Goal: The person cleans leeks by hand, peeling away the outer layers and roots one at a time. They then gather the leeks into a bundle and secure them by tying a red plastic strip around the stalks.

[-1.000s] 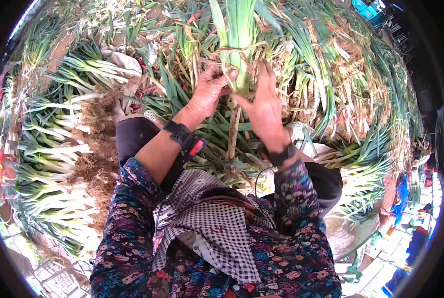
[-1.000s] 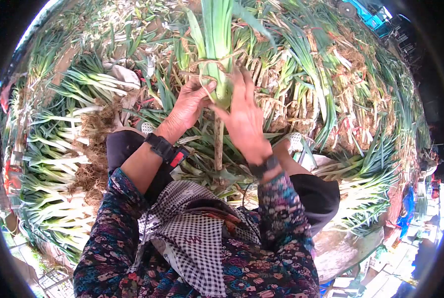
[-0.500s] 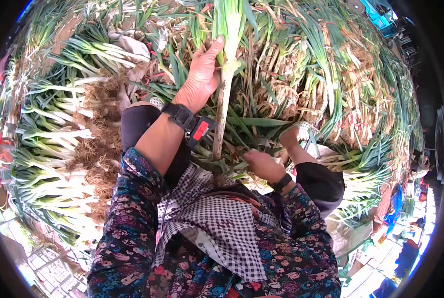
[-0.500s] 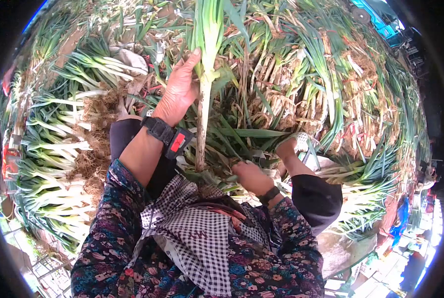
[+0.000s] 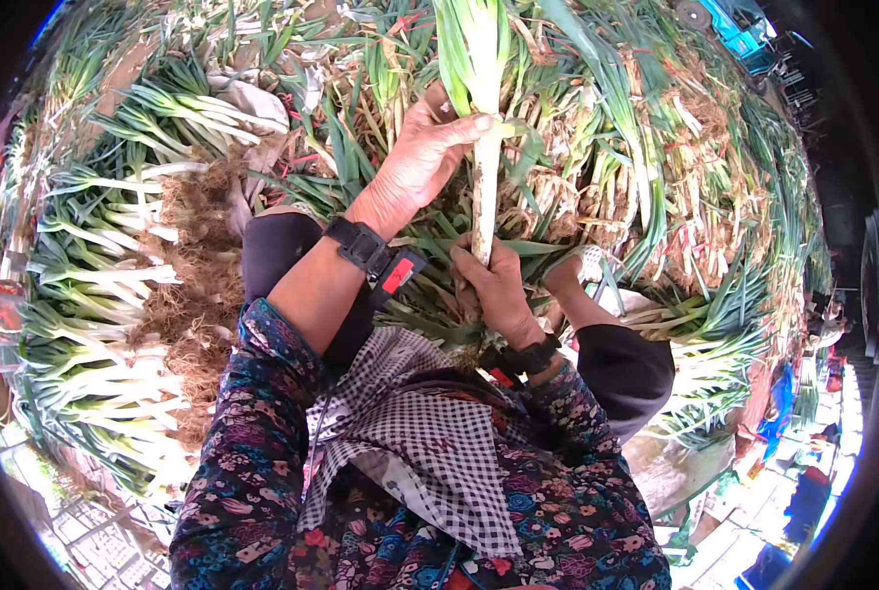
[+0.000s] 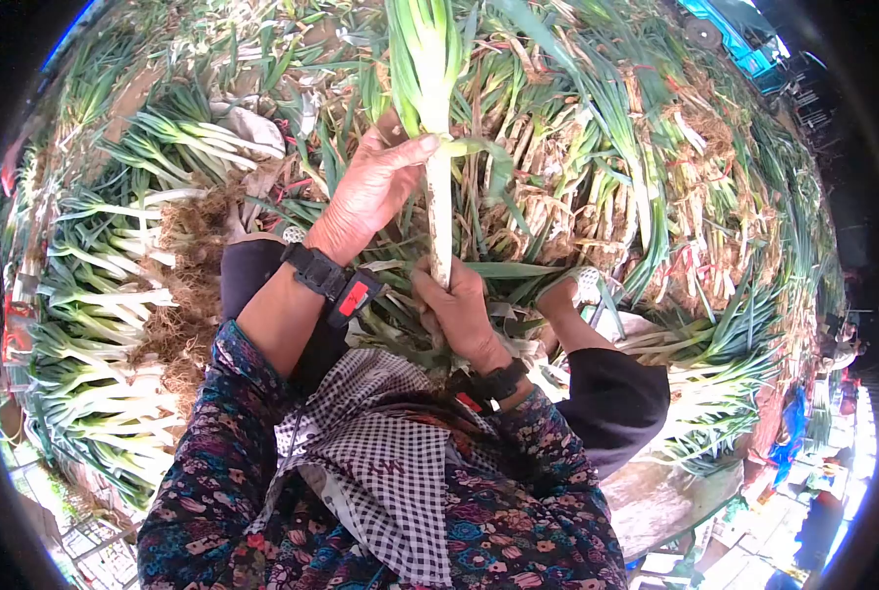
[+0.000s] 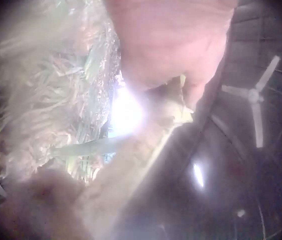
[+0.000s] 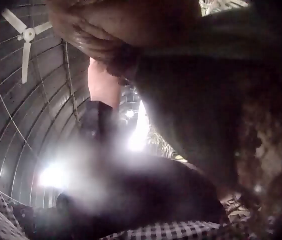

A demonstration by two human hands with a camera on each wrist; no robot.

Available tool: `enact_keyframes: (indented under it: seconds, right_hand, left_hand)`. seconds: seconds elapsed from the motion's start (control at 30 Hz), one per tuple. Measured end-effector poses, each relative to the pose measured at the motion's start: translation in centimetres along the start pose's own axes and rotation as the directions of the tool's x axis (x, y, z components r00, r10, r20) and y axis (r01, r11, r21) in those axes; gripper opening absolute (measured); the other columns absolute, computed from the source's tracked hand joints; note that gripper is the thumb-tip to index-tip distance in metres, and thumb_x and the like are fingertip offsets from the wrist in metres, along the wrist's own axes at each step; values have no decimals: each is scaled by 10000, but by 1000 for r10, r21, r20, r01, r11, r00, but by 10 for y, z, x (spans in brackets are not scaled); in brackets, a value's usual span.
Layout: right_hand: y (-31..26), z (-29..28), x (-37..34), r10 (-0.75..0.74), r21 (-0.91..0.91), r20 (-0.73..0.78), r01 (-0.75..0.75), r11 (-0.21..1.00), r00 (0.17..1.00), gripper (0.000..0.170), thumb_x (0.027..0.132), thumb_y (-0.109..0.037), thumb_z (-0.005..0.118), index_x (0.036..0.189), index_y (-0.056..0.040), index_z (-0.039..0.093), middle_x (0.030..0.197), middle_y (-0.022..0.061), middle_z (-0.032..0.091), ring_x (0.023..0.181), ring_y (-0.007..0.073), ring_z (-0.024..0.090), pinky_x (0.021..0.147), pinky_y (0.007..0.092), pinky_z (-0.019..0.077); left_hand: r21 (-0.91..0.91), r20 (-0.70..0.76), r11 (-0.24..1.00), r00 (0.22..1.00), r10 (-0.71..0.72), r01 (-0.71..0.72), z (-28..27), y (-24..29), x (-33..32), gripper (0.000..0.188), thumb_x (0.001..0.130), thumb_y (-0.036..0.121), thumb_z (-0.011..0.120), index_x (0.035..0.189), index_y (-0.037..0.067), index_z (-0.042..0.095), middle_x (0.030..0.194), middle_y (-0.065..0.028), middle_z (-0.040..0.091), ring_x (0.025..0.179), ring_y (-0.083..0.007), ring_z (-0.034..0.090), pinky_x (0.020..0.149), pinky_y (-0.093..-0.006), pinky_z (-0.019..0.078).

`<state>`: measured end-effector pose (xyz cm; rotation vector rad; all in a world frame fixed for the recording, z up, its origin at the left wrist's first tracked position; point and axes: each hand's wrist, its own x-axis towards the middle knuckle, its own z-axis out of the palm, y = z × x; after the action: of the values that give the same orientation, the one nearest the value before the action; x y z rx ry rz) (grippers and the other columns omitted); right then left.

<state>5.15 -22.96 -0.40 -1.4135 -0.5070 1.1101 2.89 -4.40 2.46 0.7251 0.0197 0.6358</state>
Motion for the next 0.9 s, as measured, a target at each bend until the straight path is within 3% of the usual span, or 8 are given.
enact_keyframes:
  seconds: [0.13,0.2,0.37,0.57,0.7,0.8,0.83,0.9]
  right_hand:
    - [-6,9,-4,-36,167,-2,36,985,999,101,928,-126,561,936,-26,545,633,-5,527,437,45,438,391,203,348]
    - [1,11,8,-254,-243,-240,195,950,937,95,926,-120,560,928,-27,542,623,-7,521,452,39,443,403,197,352]
    - [-16,6,12,-167,-147,-190,140,979,967,102,914,-112,572,928,-17,537,606,-5,521,475,51,461,431,221,368]
    - [13,10,20,-403,-431,-284,260,864,870,132,878,-85,613,907,8,523,587,35,519,482,90,469,452,260,387]
    - [22,2,24,-435,-445,-291,281,850,852,125,883,-93,605,909,4,530,594,27,525,491,88,468,453,255,384]
    - [-1,-12,26,-150,-210,-263,95,973,953,89,903,-85,563,899,1,542,610,1,536,499,71,474,449,241,390]
    - [0,-21,33,-168,-202,-253,118,972,953,92,907,-90,573,890,-4,543,608,-3,537,510,65,487,454,228,396]
    - [-3,-29,32,-169,-90,-259,150,985,951,117,921,-132,556,914,-16,540,648,-5,541,550,61,494,475,221,404]
  left_hand:
    - [154,-47,976,985,164,-155,7,-5,7,296,809,2,715,1074,54,594,919,-23,668,840,-110,632,787,-275,526]
    - [254,-62,945,971,229,-207,0,-10,4,301,805,-12,711,1076,49,595,950,-35,666,870,-119,631,826,-287,517]
    - [266,-31,892,922,386,-365,4,-8,-1,367,769,-42,725,1089,23,557,1022,-59,623,927,-116,592,834,-272,517]
    - [553,-9,738,882,470,-387,-5,-26,7,346,788,-20,718,1084,13,541,929,-36,578,898,-79,567,764,-218,516]
    - [632,-37,761,974,223,-150,-22,-32,9,238,792,-18,709,992,12,584,855,-34,600,782,-92,579,701,-230,499]
    - [815,166,542,978,124,-207,-12,-36,-6,113,800,14,682,895,11,620,843,-47,625,769,-136,599,683,-281,508]
    - [807,136,587,987,-85,-61,-1,-34,-17,137,800,89,701,891,19,625,829,-58,636,759,-152,608,700,-303,511]
    - [811,301,582,894,-333,-56,22,-38,-39,228,781,180,733,903,20,625,836,-62,643,758,-154,609,704,-312,513]
